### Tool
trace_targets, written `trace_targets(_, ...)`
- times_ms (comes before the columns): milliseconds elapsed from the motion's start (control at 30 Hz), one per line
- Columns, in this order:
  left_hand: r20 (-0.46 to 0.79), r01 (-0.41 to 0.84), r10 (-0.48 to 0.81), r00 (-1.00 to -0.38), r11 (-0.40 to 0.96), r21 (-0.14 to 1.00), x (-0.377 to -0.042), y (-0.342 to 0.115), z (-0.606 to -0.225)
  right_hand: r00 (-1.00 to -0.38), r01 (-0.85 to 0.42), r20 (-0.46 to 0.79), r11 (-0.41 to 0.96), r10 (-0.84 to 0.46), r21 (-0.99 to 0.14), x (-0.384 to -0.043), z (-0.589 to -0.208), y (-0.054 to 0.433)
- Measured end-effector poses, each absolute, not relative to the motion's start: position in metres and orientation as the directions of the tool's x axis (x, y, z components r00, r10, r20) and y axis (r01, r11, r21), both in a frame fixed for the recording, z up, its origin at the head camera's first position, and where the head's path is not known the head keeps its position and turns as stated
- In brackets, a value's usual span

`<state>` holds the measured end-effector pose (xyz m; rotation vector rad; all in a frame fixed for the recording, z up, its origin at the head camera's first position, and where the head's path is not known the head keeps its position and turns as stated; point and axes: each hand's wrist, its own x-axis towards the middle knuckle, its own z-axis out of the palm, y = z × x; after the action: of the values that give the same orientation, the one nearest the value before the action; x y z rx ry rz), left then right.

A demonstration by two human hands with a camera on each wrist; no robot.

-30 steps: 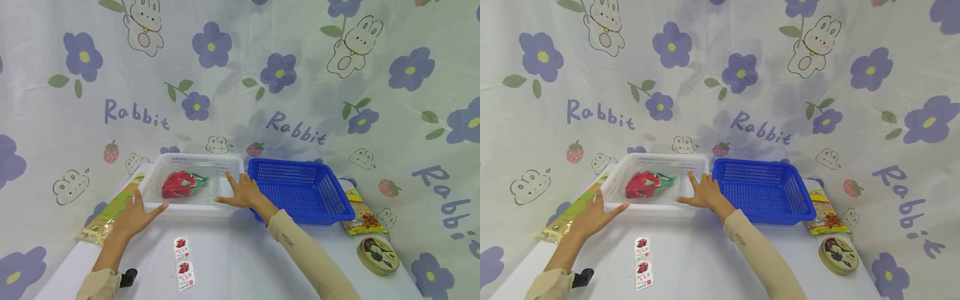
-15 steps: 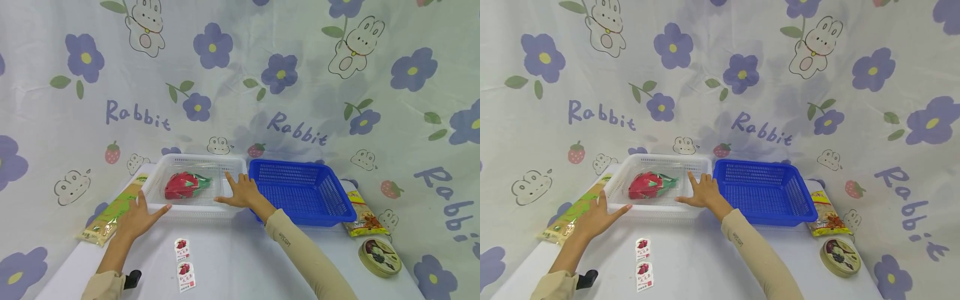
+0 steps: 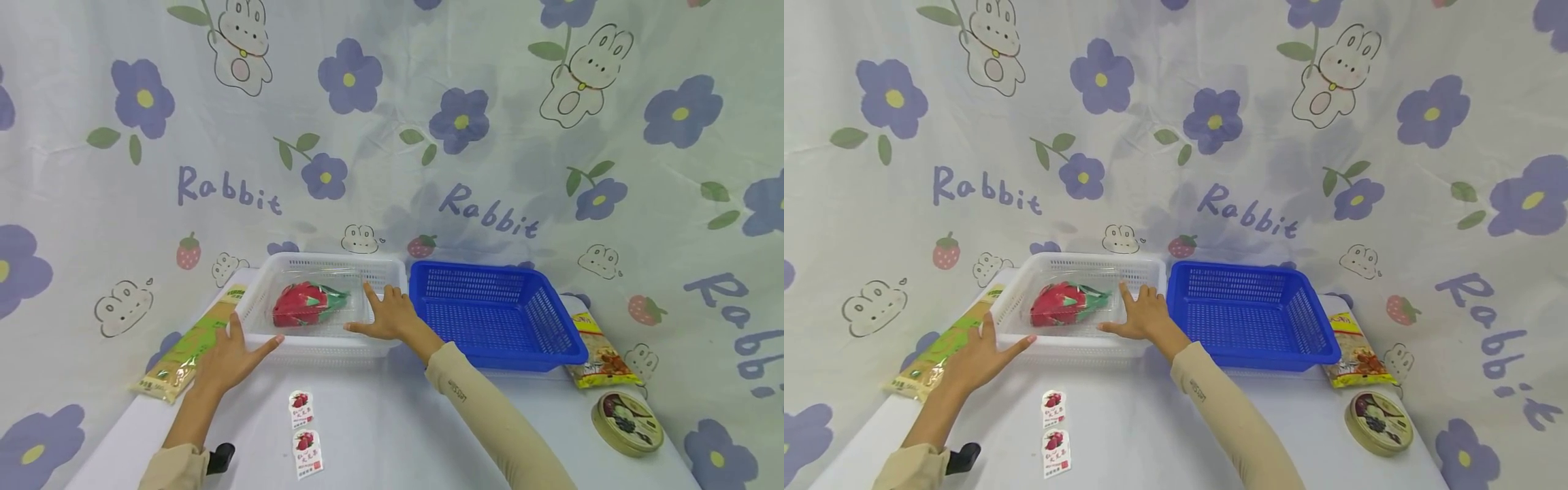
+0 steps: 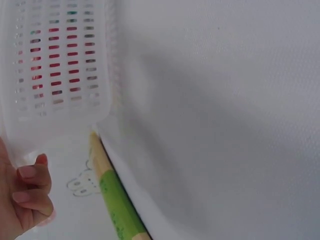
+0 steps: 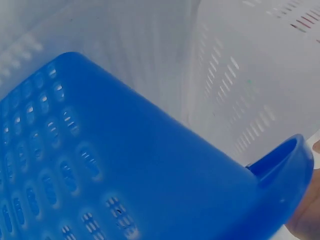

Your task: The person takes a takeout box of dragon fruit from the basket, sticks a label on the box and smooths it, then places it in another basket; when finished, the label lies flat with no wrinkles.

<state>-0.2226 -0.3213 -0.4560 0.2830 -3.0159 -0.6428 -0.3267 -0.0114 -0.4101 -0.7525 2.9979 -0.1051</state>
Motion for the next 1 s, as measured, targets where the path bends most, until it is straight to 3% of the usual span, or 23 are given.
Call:
trace_targets(433,0.001,-0.173,-0.191,-0.982,0.892,0.419,-0.222,-0.325,-0.458,-0.882,-0.450,-0.066,0.875,-0.467,-0.178,-0.333,-0.420,-0.025)
trace_targets(1000,0.031,-0.157,-0.187,-0.982,0.894,0.420,-0.224,-0.322,-0.458,-0.928,-0.298,-0.164,0.930,-0.335,-0.216,-0.337,-0.432,-0.040)
